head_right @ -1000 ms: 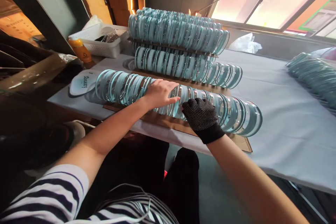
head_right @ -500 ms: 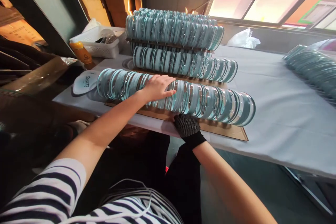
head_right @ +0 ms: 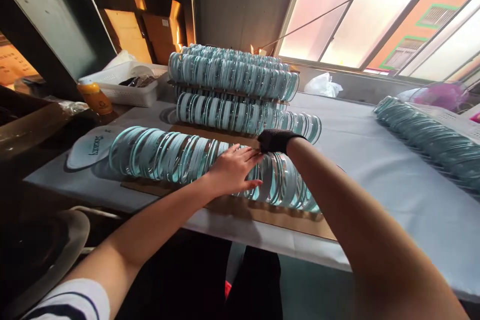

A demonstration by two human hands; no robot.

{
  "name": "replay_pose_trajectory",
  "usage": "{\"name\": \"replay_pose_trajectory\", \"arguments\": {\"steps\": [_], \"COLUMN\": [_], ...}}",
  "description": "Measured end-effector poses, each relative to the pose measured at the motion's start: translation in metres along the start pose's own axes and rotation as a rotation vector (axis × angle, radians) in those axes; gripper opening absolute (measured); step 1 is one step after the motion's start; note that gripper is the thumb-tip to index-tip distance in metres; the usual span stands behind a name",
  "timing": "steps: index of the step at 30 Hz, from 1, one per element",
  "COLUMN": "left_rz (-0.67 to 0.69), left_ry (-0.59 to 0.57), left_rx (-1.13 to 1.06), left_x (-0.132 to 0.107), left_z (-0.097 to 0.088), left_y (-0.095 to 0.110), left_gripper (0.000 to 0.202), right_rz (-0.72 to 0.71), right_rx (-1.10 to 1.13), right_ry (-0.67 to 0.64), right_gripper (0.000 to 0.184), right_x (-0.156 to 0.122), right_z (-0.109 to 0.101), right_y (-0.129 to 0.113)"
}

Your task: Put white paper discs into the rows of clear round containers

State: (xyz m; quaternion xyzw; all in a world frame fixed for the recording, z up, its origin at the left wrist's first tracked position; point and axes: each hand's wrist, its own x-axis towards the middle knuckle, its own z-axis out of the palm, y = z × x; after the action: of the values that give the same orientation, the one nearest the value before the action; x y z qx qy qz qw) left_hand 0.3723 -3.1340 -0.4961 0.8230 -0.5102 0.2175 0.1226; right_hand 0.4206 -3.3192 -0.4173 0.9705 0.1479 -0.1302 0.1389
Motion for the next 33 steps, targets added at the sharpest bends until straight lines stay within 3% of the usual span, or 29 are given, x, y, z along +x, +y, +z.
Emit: {"name": "replay_pose_trajectory", "arguments": {"steps": [3,5,8,11,14,17,20,23,25,27,31,33], "left_rz": [0.025,0.026,-0.010,-0.049,-0.063,-0.067,-0.075,-0.085,-0.083,-0.060,0.017,0.037], "left_ry": [-0.013,-0.025,-0.018,-0.009,-0.019,-0.031,-0.049,-0.100,-0.146,-0.167,-0.143,-0.122], "left_rx": [0.017,0.015,-0.008,-0.029,-0.054,-0.071,-0.074,-0.085,-0.101,-0.109,-0.095,-0.059], "left_x": [0.000,0.001,0.001,0.001,0.002,0.002,0.002,0.004,0.009,0.017,0.032,0.035], "left_z": [-0.002,-0.003,-0.002,-0.002,-0.003,-0.004,-0.005,-0.012,-0.019,-0.023,-0.016,-0.006], "left_y": [-0.002,-0.002,-0.001,0.000,0.001,0.000,-0.002,-0.005,-0.003,0.003,0.025,0.033], "left_gripper": [0.069,0.069,0.067,0.063,0.062,0.061,0.060,0.058,0.054,0.052,0.060,0.066], "right_rz": [-0.037,-0.035,0.033,0.150,0.243,0.225,0.253,0.300,0.277,0.265,0.484,0.420], "right_rx": [-0.100,-0.146,-0.122,-0.020,0.023,0.065,0.106,0.119,0.129,0.130,0.087,0.101], "right_ry": [-0.154,-0.155,-0.064,0.116,0.305,0.360,0.380,0.406,0.411,0.446,0.650,0.497], "right_gripper": [0.018,0.022,0.026,0.026,0.027,0.028,0.027,0.029,0.030,0.035,0.040,0.034], "right_x": [0.012,0.009,-0.012,-0.053,-0.100,-0.128,-0.129,-0.122,-0.124,-0.132,-0.130,-0.110], "right_z": [-0.005,-0.010,-0.012,0.002,0.039,0.093,0.145,0.171,0.169,0.152,0.093,0.067], "right_y": [-0.007,-0.010,-0.012,-0.020,-0.046,-0.084,-0.116,-0.130,-0.124,-0.103,-0.027,0.012]}}
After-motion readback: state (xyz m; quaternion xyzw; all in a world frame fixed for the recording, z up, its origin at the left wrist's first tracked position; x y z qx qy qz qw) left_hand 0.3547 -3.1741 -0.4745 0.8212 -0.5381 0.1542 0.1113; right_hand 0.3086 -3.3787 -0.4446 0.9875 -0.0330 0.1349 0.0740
